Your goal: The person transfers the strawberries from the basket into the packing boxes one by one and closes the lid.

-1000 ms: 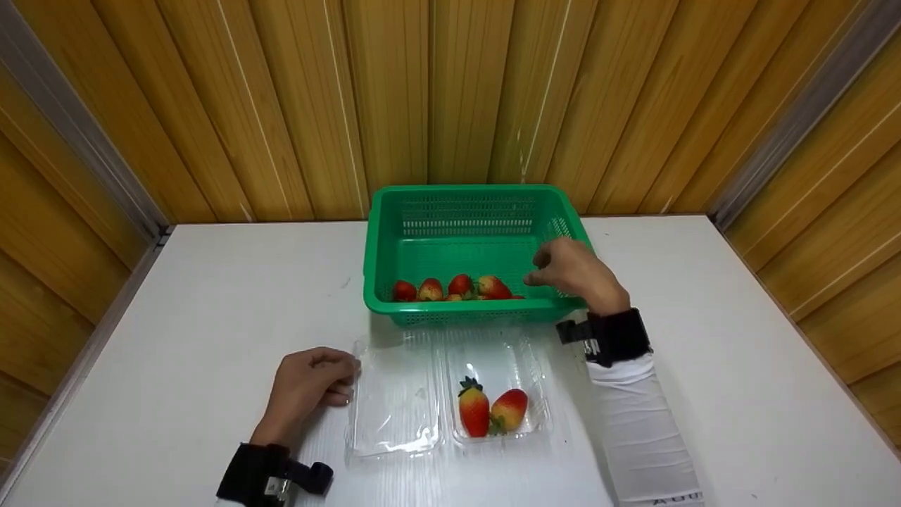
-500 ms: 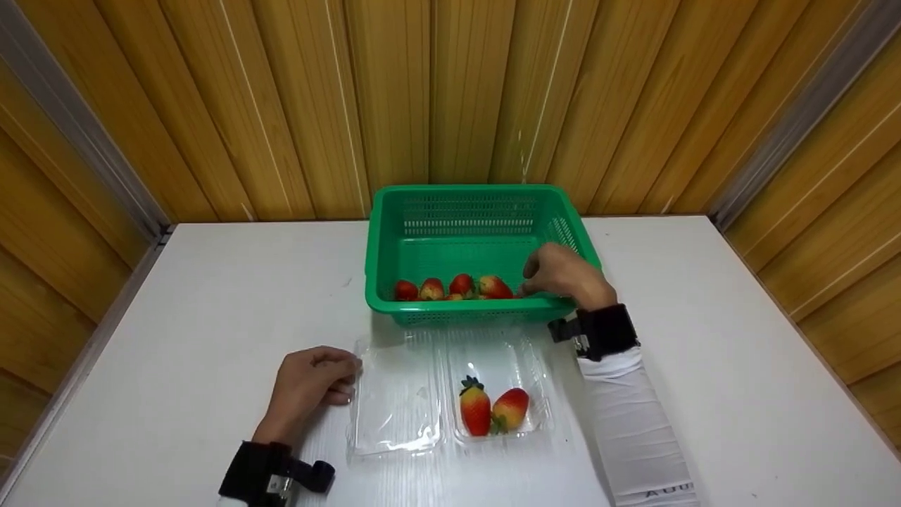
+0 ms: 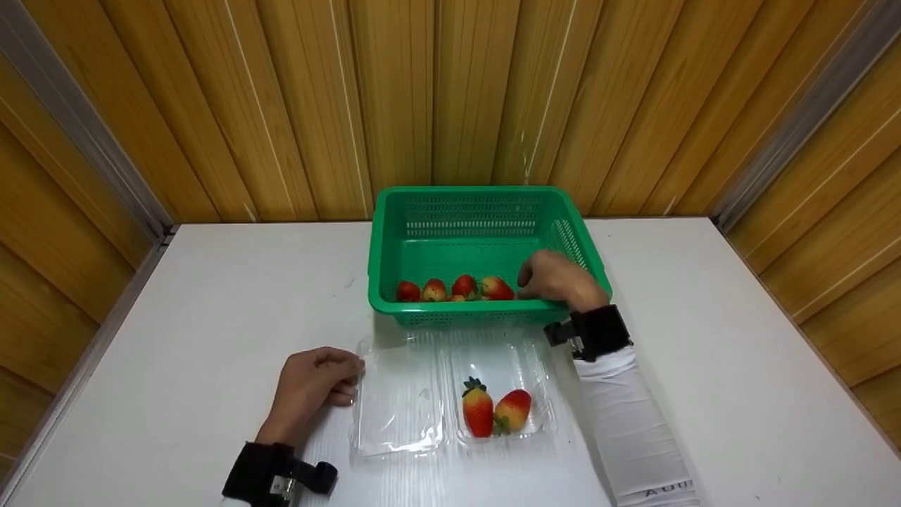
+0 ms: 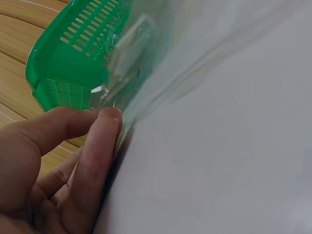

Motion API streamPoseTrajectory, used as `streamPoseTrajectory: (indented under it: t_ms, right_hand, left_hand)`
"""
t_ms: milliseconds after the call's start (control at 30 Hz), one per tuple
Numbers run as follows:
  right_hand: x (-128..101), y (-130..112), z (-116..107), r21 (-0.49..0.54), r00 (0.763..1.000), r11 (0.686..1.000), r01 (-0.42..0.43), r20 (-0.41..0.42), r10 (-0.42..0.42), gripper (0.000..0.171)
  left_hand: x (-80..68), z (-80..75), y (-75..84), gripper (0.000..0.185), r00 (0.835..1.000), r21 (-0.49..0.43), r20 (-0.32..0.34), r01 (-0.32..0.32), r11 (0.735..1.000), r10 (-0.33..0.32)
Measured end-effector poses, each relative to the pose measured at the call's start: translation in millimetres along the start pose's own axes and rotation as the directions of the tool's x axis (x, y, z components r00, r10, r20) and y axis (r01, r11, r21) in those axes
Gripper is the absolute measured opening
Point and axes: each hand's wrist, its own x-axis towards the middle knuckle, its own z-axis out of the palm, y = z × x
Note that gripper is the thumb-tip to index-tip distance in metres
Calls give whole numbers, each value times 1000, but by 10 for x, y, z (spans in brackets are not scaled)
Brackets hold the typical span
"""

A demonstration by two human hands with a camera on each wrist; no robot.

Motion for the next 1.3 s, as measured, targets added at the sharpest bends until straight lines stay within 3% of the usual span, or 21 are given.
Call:
streamPoseTrajectory:
  t_ms: [433, 733, 1100, 1300]
  right_hand:
    - [69, 9, 36, 4, 999, 1000, -2, 53, 2, 16]
    - [80, 10, 19, -9, 995, 999, -34, 90, 35, 21]
    - [99, 12, 36, 6, 994, 999, -50, 99, 49, 17]
    - [88, 27, 25, 41, 998, 998, -37, 54, 35, 23]
  left_hand:
    - [-14, 10, -3, 18, 1000, -2, 3, 6, 1000, -6]
    - [4, 5, -2, 17, 1000, 5, -3, 4, 1000, -4]
    - [-8, -4, 16, 17, 1000, 0, -1, 15, 1000, -15]
    - [-6, -8, 10, 17, 1000, 4, 0, 13, 1000, -13]
